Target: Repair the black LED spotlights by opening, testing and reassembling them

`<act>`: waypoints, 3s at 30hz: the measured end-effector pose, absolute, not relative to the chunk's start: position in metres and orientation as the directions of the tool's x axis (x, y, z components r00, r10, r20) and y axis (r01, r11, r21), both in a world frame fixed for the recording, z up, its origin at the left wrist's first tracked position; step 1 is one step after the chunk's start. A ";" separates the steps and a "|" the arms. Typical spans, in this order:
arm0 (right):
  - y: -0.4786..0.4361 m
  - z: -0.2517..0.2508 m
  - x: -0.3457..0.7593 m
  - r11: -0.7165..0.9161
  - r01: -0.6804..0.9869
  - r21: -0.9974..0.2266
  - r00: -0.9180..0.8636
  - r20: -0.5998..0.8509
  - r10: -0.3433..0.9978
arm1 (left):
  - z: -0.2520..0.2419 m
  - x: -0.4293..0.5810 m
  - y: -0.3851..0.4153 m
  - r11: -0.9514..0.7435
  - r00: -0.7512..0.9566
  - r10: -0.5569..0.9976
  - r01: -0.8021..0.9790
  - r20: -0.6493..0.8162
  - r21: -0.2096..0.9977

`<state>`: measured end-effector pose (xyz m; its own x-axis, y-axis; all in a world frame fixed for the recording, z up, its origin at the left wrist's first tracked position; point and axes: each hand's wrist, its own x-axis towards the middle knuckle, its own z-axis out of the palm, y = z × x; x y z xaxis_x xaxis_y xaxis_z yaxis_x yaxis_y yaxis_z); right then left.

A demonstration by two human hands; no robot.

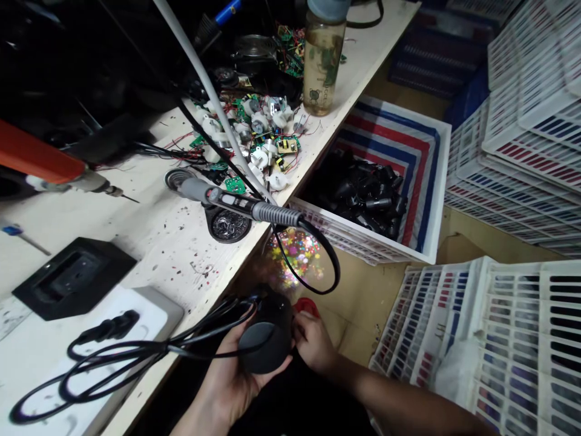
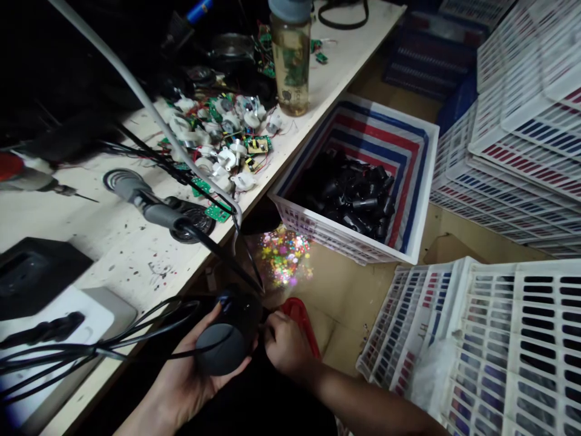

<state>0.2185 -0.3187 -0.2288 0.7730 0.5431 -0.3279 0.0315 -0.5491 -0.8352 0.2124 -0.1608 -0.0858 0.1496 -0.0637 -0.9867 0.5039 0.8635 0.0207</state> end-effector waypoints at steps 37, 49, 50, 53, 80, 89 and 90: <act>-0.318 -0.231 0.220 -0.565 0.019 -0.825 0.788 -0.336 0.516 | -0.078 0.218 -0.163 0.858 0.132 -0.050 0.513 -0.990 0.025; -0.317 -0.233 0.220 -0.565 0.020 -0.825 0.790 -0.334 0.514 | -0.078 0.217 -0.163 0.861 0.134 -0.033 0.507 -0.990 0.040; -0.317 -0.232 0.220 -0.566 0.018 -0.824 0.790 -0.335 0.513 | -0.079 0.216 -0.162 0.862 0.134 -0.033 0.506 -0.990 0.040; -0.317 -0.231 0.221 -0.562 0.015 -0.827 0.788 -0.336 0.516 | -0.080 0.214 -0.162 0.861 0.147 -0.023 0.506 -0.989 0.056; -0.317 -0.228 0.223 -0.547 0.002 -0.837 0.786 -0.337 0.519 | -0.081 0.213 -0.162 0.857 0.165 -0.027 0.512 -0.986 0.063; -0.317 -0.236 0.221 -0.543 0.002 -0.840 0.788 -0.333 0.518 | -0.091 0.212 -0.160 0.882 0.110 -0.058 0.470 -0.992 0.001; -0.317 -0.236 0.221 -0.544 0.002 -0.839 0.788 -0.333 0.518 | -0.091 0.212 -0.160 0.883 0.117 -0.059 0.469 -0.991 0.003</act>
<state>0.2210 -0.3165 -0.2363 0.7881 0.5176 -0.3332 0.0024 -0.5438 -0.8392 0.2120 -0.1598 -0.0909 0.1169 -0.0593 -0.9914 0.4691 0.8831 0.0025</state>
